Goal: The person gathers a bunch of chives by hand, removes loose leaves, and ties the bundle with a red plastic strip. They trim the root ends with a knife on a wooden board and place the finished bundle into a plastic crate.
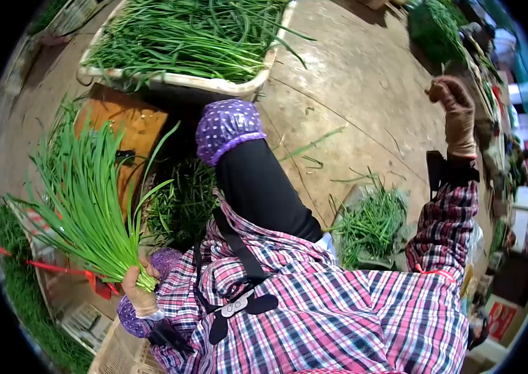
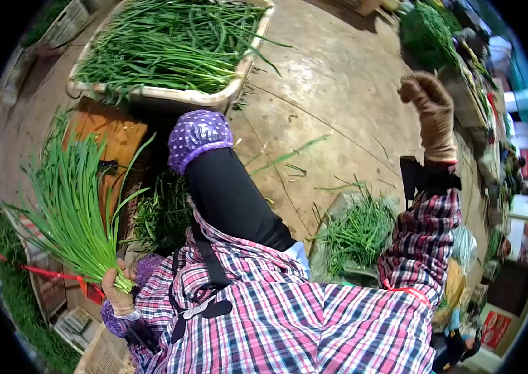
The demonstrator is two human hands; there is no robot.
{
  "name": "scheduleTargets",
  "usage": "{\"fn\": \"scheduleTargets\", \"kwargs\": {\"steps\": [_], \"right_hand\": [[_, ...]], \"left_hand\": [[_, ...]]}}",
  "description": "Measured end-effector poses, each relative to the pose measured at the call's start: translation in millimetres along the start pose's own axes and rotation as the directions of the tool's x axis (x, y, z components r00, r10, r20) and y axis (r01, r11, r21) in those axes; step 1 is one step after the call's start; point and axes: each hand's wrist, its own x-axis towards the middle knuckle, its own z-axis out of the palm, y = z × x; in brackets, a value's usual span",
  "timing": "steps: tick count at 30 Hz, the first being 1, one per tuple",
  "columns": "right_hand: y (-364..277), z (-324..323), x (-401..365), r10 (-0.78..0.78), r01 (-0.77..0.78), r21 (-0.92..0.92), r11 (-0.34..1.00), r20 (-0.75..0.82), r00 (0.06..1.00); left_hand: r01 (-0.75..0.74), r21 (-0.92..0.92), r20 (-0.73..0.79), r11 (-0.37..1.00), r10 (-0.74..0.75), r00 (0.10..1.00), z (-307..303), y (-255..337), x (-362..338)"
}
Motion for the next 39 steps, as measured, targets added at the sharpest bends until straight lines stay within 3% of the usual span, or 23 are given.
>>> {"fn": "scheduleTargets", "kwargs": {"steps": [1,2,4,9,10,11,12,13,14,15,17,19,20,21,23,24,25,27,28,30,32,37,39], "right_hand": [[18.1,-10.5,-13.8,0.115,-0.116,-0.12,0.986,-0.015,0.993],[39.6,-21.0,-33.9,0.097,-0.109,-0.173,0.979,-0.076,0.992],[70.4,-43.9,-76.8,0.14,-0.149,-0.55,0.821,-0.06,0.988],[148.4,-44.0,-215.5,0.38,-0.269,-0.7,0.662,0.005,0.925],[128.0,-28.4,-228.3,0.523,-0.34,-0.742,0.577,0.017,0.852],[190.6,-53.1,-283.3,0.652,-0.36,-0.841,0.404,-0.012,0.758],[145.7,-23.2,-275.8,0.776,-0.37,-0.856,0.36,0.055,0.628],[113.5,-1.2,-272.3,0.8,-0.397,-0.808,0.436,0.145,0.582],[137.7,-7.7,-301.9,0.705,-0.242,-0.814,0.528,0.261,0.66],[128.1,6.8,-298.2,0.81,-0.489,-0.739,0.463,0.13,0.571],[153.9,11.7,-283.7,0.786,-0.558,-0.653,0.512,0.094,0.611],[181.5,14.6,-248.1,0.79,-0.73,-0.348,0.588,0.052,0.611],[170.6,31.6,-217.7,0.729,-0.692,-0.296,0.659,0.024,0.684],[182.5,35.4,-186.0,0.562,-0.51,-0.328,0.795,0.085,0.823],[137.5,70.2,-111.4,0.377,-0.338,-0.24,0.91,0.142,0.915],[108.9,91.5,-79.2,0.306,-0.269,-0.206,0.941,0.172,0.937],[83.4,116.4,-54.0,0.228,-0.224,-0.042,0.974,0.2,0.953],[37.6,162.3,-15.2,0.038,-0.042,0.006,0.999,0.317,0.948],[-19.7,190.0,-6.0,-0.139,0.133,0.042,0.99,0.369,0.919],[-89.1,232.6,-0.3,-0.307,0.283,0.123,0.951,0.47,0.828],[-129.9,265.4,-2.0,-0.403,0.273,0.301,0.914,0.579,0.709],[-187.1,340.5,-8.6,-0.816,0.58,0.578,0.574,0.462,0.348],[-201.7,358.5,-12.0,-0.849,0.763,0.444,0.47,0.464,0.253]], "left_hand": [[0.035,0.02,0.012,0.999,-0.036,0.999,7.8,5.8,2.0],[0.066,-0.015,0.012,0.998,-0.066,0.998,12.0,9.4,2.9],[0.08,-0.037,0.035,0.996,-0.079,0.996,21.2,14.1,6.8],[0.074,-0.077,0.063,0.994,-0.069,0.996,11.1,0.6,14.1],[0.065,-0.077,0.053,0.995,-0.061,0.997,11.5,-0.9,12.2],[0.154,-0.126,0.083,0.98,-0.144,0.986,9.6,-4.3,12.1],[0.216,-0.174,0.098,0.961,-0.201,0.975,3.7,-5.0,11.9],[0.276,-0.239,-0.026,0.931,-0.29,0.957,2.4,-10.9,11.6],[0.304,-0.318,-0.149,0.898,-0.365,0.919,7.0,-10.5,10.1],[0.268,-0.285,-0.126,0.92,-0.313,0.941,18.9,2.5,5.1],[0.226,-0.235,-0.089,0.945,-0.253,0.963,38.1,20.5,1.4],[0.256,-0.257,0.022,0.932,-0.26,0.965,25.8,14.7,2.8],[0.293,-0.295,0.132,0.91,-0.265,0.955,6.8,4.4,9.5],[0.276,-0.263,0.161,0.924,-0.24,0.957,3.2,6.3,8.1],[0.265,-0.282,0.154,0.922,-0.229,0.961,9.1,9.7,4.2],[0.231,-0.268,0.141,0.935,-0.199,0.97,11.4,9.3,1.1],[0.237,-0.255,0.14,0.937,-0.207,0.968,10.0,6.9,-1.6],[0.202,-0.254,0.14,0.946,-0.171,0.975,12.6,8.6,-5.7],[0.184,-0.238,0.152,0.954,-0.151,0.977,14.0,8.4,-9.6],[0.155,-0.236,0.162,0.959,-0.118,0.98,7.0,-7.9,-10.6],[0.075,-0.222,0.147,0.972,-0.042,0.988,13.9,0.1,-15.8],[0.087,-0.188,0.167,0.978,-0.056,0.984,1.9,-18.1,-21.0],[0.084,-0.171,0.149,0.982,-0.058,0.987,8.4,-9.5,-26.4]]}}
